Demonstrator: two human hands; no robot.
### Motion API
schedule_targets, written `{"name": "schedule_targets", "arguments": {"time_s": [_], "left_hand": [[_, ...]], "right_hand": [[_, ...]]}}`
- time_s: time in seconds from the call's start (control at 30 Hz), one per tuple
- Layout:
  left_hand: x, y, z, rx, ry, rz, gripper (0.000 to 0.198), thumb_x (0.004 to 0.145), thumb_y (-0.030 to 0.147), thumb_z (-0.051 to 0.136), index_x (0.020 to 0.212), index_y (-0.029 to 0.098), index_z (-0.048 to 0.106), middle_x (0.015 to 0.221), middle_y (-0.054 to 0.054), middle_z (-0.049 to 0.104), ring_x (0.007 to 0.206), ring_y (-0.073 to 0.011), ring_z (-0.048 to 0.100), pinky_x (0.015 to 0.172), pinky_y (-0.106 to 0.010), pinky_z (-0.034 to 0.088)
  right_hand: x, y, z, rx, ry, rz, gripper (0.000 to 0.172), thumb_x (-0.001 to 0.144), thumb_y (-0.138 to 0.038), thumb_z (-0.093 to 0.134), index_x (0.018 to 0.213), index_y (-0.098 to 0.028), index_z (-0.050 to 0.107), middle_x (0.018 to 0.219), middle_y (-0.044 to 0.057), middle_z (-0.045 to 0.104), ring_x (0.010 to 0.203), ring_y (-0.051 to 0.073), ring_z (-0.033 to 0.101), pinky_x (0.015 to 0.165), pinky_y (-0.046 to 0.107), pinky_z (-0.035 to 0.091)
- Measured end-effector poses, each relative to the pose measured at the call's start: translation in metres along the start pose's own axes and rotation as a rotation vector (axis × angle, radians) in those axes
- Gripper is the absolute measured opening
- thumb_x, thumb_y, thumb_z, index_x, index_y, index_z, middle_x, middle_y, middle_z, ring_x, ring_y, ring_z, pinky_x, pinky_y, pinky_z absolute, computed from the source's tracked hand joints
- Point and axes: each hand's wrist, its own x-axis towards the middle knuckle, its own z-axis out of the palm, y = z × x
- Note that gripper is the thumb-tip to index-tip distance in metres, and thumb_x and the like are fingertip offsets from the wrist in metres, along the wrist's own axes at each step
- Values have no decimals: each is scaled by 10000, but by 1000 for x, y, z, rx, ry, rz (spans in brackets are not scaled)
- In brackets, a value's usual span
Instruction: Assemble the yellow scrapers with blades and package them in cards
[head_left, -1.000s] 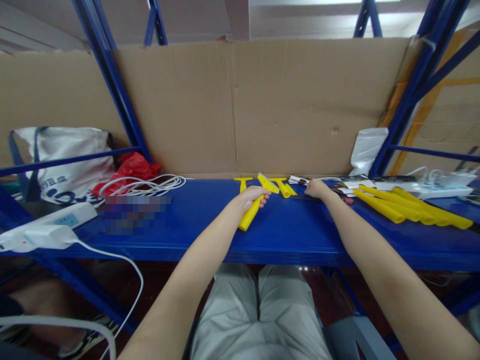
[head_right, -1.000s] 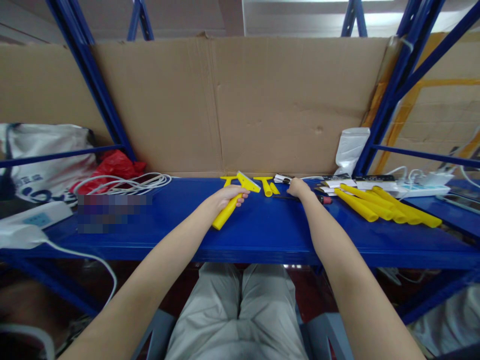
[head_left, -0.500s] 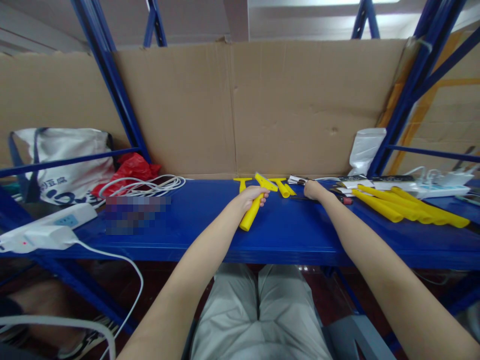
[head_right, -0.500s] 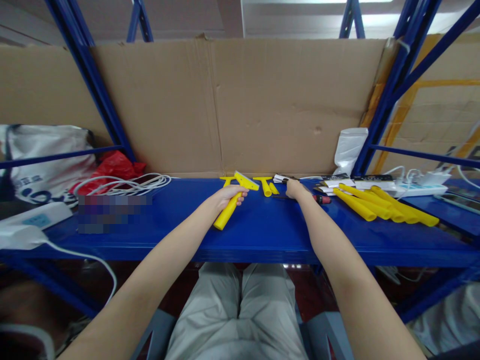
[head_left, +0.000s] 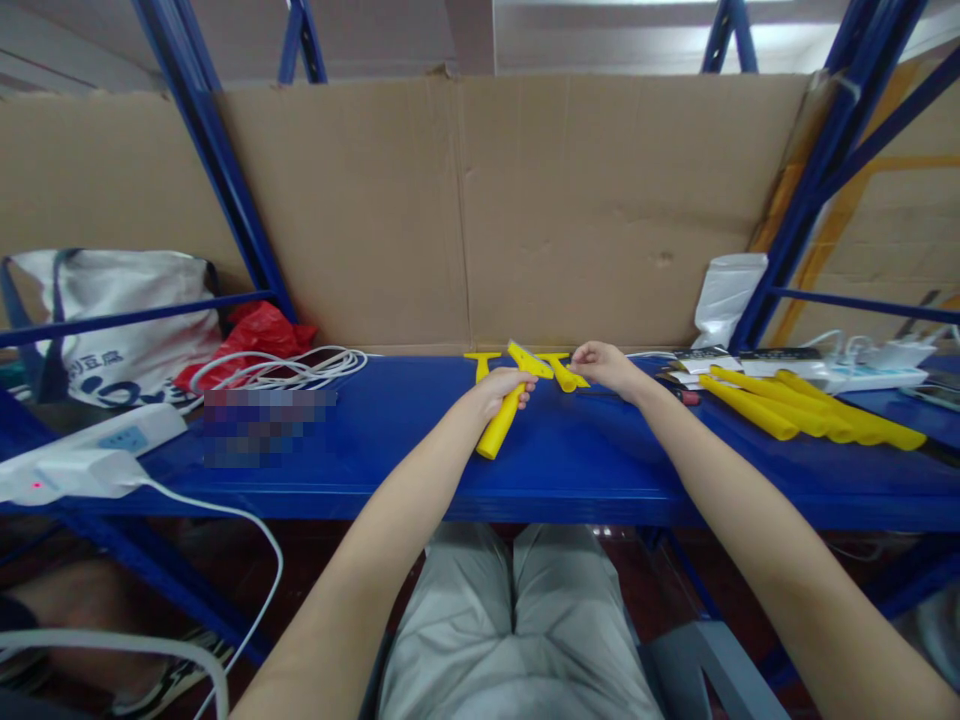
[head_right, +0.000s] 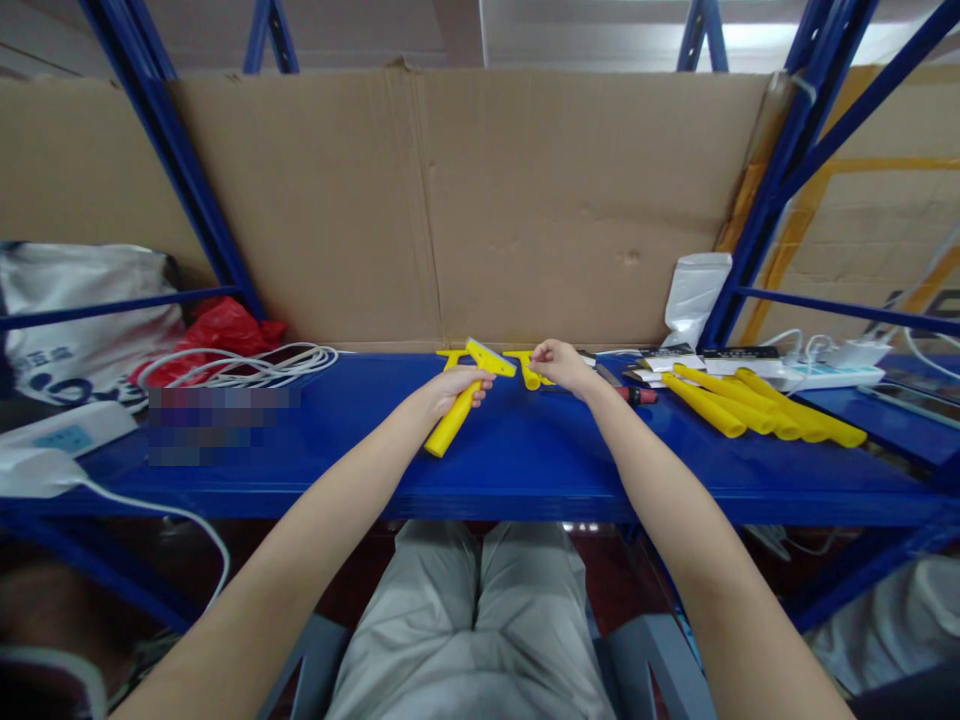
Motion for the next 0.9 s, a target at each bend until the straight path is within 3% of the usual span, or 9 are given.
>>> {"name": "schedule_targets", "arguments": {"time_s": [0.2,0.7,0.9], "left_hand": [[-7,2,5,17,-25,21,168,817,24,478,712,155,472,443,69,453,304,-47,372,341,-178,285],[-10,-1,7,83,-57,55,187,797,27,501,664,155,467,460,63,452,317,-41,376,369,-180,301],[-9,-1,5,72,-65,45,173,802,35,499,677,152,471,466,57,459,318,-44,376,371,-181,303]], "right_hand": [[-13,-22,18,188,-33,37,226,642,-78,675,723,-174,487,634,-35,574,538,61,509,510,168,409],[-15,-23,24,118,-22,79,210,663,-7,638,696,-166,505,609,-39,555,540,59,511,528,174,409],[-15,-22,24,39,-6,73,177,664,-72,683,682,-157,528,618,-36,549,520,58,483,520,184,399]]}}
